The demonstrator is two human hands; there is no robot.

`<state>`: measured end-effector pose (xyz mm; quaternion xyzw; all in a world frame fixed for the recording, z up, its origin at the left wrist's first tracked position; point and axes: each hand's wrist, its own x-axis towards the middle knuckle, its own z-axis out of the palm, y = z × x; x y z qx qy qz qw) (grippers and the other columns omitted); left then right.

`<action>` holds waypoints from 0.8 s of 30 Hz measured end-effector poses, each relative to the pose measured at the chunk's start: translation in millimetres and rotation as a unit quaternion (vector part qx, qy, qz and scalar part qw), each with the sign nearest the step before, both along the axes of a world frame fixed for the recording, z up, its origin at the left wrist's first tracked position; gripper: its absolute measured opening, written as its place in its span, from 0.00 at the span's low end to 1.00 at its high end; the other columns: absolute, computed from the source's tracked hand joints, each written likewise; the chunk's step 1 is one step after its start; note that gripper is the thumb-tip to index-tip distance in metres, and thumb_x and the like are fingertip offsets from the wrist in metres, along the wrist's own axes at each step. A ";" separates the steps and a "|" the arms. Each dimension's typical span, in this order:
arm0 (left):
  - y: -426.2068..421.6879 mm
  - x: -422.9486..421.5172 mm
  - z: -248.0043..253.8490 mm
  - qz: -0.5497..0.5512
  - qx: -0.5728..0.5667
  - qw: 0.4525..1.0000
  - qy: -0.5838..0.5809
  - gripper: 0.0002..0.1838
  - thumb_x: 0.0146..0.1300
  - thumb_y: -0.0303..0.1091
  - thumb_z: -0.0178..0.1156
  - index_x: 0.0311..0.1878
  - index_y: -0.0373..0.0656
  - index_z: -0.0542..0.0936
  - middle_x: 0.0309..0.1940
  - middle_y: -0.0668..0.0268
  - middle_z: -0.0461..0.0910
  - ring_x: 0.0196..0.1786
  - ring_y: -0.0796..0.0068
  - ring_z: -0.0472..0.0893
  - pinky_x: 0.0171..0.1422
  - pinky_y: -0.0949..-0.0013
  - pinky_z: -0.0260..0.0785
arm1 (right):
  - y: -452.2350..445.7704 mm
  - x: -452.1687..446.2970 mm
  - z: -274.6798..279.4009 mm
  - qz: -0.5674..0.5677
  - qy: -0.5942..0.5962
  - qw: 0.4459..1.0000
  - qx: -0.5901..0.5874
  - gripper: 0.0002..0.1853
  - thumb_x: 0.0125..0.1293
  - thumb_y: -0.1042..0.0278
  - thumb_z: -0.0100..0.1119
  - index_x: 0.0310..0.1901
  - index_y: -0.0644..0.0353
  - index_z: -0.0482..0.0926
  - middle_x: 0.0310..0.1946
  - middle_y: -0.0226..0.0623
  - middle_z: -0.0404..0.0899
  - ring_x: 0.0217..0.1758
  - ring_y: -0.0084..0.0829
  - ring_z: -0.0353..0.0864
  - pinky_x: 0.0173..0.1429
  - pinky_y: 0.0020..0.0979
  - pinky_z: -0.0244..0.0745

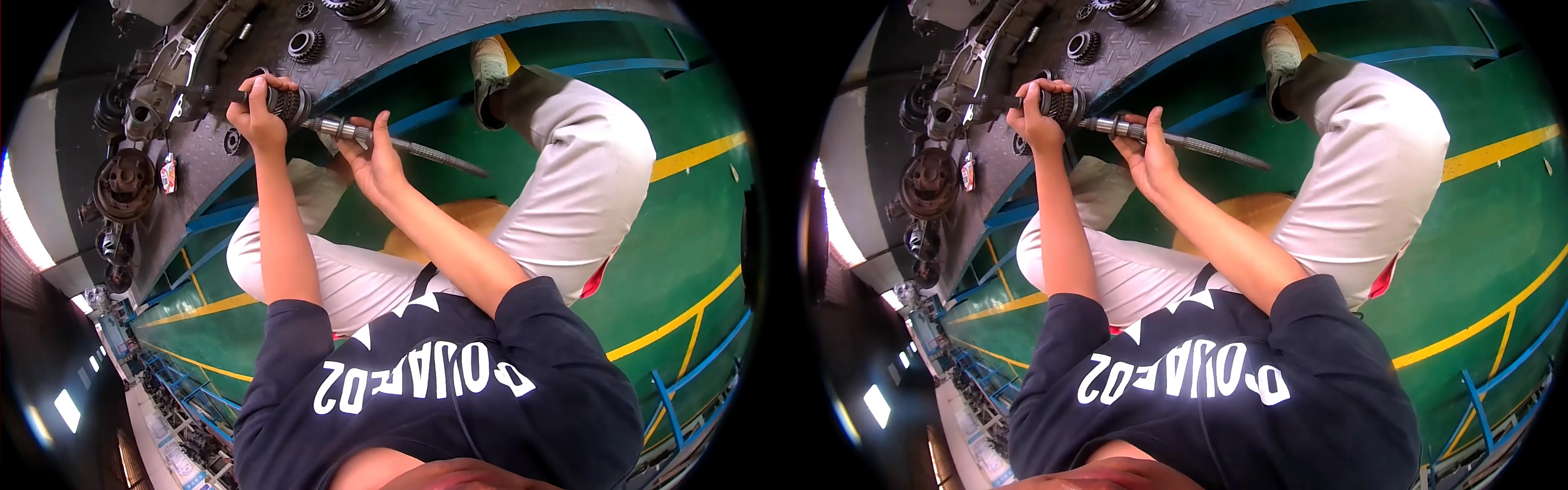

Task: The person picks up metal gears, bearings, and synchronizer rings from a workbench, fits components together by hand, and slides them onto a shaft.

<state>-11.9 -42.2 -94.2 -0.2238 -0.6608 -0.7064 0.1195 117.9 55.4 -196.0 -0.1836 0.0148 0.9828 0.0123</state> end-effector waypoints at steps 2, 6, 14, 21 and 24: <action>1.5 3.2 1.6 -0.001 -0.001 1.000 -0.002 0.13 0.75 0.26 0.52 0.36 0.27 0.79 0.29 0.53 0.80 0.34 0.58 0.85 0.46 0.57 0.80 | -1.0 -0.5 -0.3 -0.005 -0.003 1.000 -0.006 0.33 0.77 0.34 0.53 0.54 0.65 0.77 0.52 0.47 0.82 0.59 0.41 0.83 0.73 0.43 0.78; -0.5 2.8 5.2 0.016 0.020 0.999 -0.023 0.13 0.75 0.28 0.52 0.36 0.28 0.78 0.28 0.53 0.79 0.33 0.56 0.84 0.45 0.56 0.80 | -2.6 -2.0 5.6 -0.017 -0.015 1.000 0.007 0.34 0.77 0.34 0.53 0.54 0.66 0.78 0.51 0.46 0.82 0.59 0.41 0.84 0.72 0.42 0.79; -29.2 -19.2 -6.9 0.048 0.226 0.961 -0.150 0.12 0.72 0.40 0.49 0.36 0.42 0.74 0.32 0.59 0.75 0.40 0.58 0.78 0.60 0.50 0.75 | -5.2 -5.2 31.7 -0.031 0.027 0.998 0.040 0.32 0.80 0.38 0.51 0.56 0.67 0.79 0.51 0.45 0.81 0.59 0.36 0.83 0.74 0.35 0.77; -32.8 -20.2 -5.5 0.057 0.330 0.921 -0.198 0.14 0.73 0.41 0.49 0.35 0.43 0.74 0.31 0.62 0.76 0.38 0.59 0.79 0.57 0.50 0.77 | -8.6 -11.2 37.5 -0.032 0.050 0.996 0.064 0.29 0.81 0.42 0.52 0.57 0.66 0.80 0.49 0.42 0.83 0.56 0.32 0.84 0.70 0.31 0.80; -45.5 -27.4 -7.7 0.036 0.404 0.893 -0.194 0.15 0.73 0.42 0.49 0.34 0.44 0.75 0.30 0.61 0.76 0.38 0.59 0.79 0.58 0.48 0.77 | -14.3 -12.8 43.2 -0.017 0.065 0.995 0.070 0.28 0.81 0.43 0.53 0.57 0.65 0.80 0.52 0.43 0.82 0.59 0.33 0.83 0.71 0.31 0.80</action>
